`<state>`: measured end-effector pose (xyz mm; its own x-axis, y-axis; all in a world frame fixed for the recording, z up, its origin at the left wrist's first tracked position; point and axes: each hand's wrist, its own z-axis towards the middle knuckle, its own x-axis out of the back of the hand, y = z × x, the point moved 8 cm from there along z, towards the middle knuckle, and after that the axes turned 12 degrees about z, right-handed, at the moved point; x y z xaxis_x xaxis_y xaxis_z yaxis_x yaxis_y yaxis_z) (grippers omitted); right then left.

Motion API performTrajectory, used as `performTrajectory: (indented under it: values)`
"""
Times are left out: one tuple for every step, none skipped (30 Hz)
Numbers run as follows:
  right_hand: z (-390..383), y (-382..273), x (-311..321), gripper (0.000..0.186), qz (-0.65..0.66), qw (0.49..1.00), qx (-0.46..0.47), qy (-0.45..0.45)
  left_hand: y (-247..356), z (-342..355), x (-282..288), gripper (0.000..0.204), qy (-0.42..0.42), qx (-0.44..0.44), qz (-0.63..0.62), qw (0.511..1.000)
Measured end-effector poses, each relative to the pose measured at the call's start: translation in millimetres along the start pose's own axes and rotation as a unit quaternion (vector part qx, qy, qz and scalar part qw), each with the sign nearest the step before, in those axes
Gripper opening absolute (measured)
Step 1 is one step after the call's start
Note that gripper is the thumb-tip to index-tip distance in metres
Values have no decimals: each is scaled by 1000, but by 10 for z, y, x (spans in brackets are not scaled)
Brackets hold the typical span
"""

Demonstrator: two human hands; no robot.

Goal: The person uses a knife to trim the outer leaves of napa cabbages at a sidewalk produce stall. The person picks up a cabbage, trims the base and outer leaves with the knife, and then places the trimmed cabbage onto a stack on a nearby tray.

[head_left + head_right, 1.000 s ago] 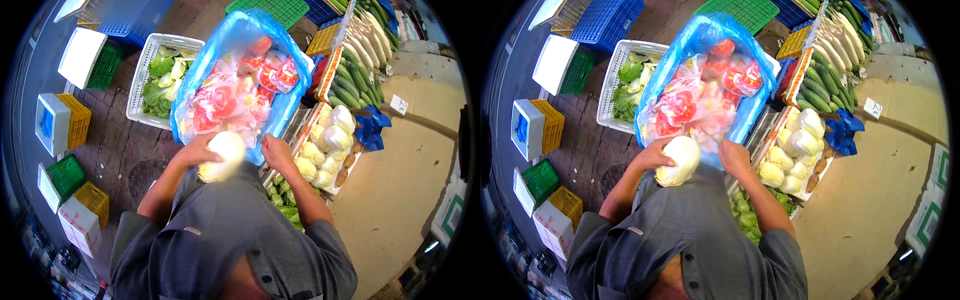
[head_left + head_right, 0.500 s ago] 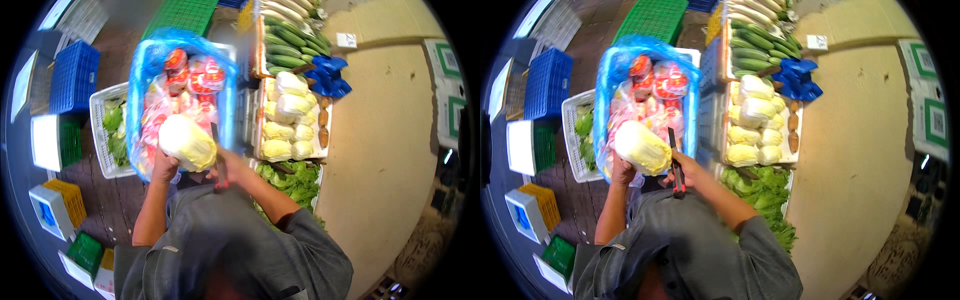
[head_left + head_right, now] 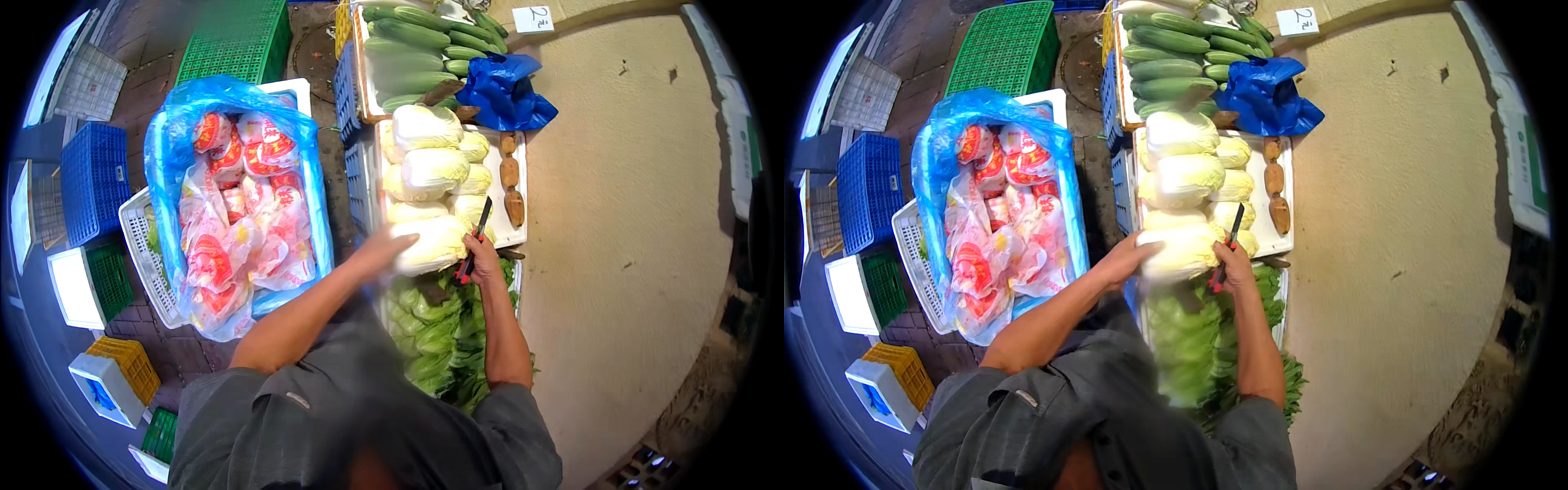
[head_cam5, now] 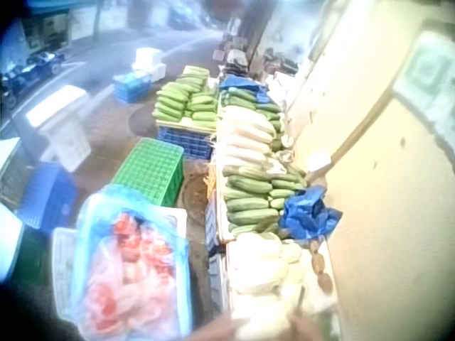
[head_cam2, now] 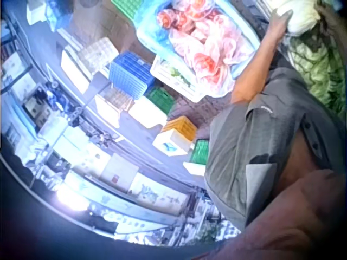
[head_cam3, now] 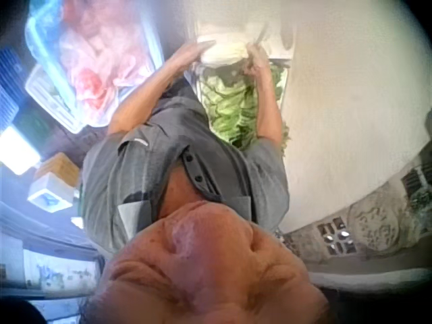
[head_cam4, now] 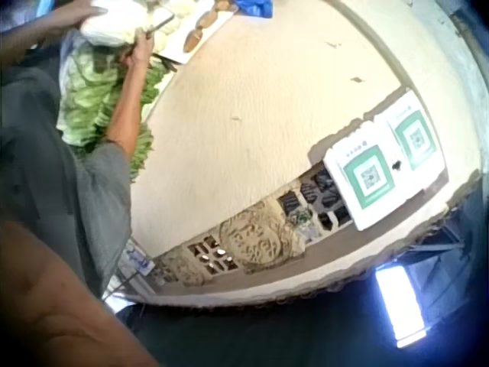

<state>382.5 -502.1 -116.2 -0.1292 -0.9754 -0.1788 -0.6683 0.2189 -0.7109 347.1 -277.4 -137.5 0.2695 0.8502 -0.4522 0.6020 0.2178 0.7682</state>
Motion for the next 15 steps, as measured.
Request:
performTrajectory:
  values:
    - [145, 18, 175, 21, 18, 1000, 8, 13, -133, 194, 17, 53, 46, 18, 15, 999]
    - [244, 4, 190, 19, 38, 999, 13, 23, -144, 290, 58, 55, 95, 38, 31, 994]
    - [318, -41, 148, 18, 73, 996, 19, 42, -138, 390, 56, 55, 100, 45, 31, 993]
    - [417, -38, 191, 19, 85, 996, 21, 28, -94, 493, 62, 65, 100, 33, 52, 993]
    - [487, -48, 262, 20, 98, 995, 28, 17, -30, 587, 32, 74, 95, 19, 75, 992]
    - [609, 13, 333, 20, 102, 994, 24, 19, -15, 649, 69, 75, 137, 21, 112, 984]
    - [757, 84, 414, 20, 75, 996, 29, 29, -12, 693, 89, 75, 136, 26, 114, 984]
    - [844, 76, 393, 21, 46, 998, 34, 36, 59, 678, 156, 76, 155, 48, 109, 981]
    - [887, 155, 394, 27, 46, 997, 3, 59, 85, 666, 210, 76, 173, 70, 105, 977]
    - [891, 165, 389, 23, 34, 997, 11, 67, -234, 782, 286, 77, 212, 65, 127, 967]
    - [875, 124, 335, 21, 23, 997, 19, 74, -221, 768, 285, 77, 215, 66, 129, 966]
    - [862, 119, 302, 21, 25, 997, 17, 70, -151, 743, 298, 78, 232, 35, 149, 961]
    - [828, 115, 309, 21, 16, 996, 22, 84, -153, 719, 298, 79, 233, 45, 156, 959]
    - [808, 102, 324, 22, 8, 995, 30, 97, 17, 640, 257, 79, 232, 55, 165, 957]
    - [783, 73, 298, 29, 38, 994, 66, 84, 96, 631, 256, 79, 236, 52, 165, 956]
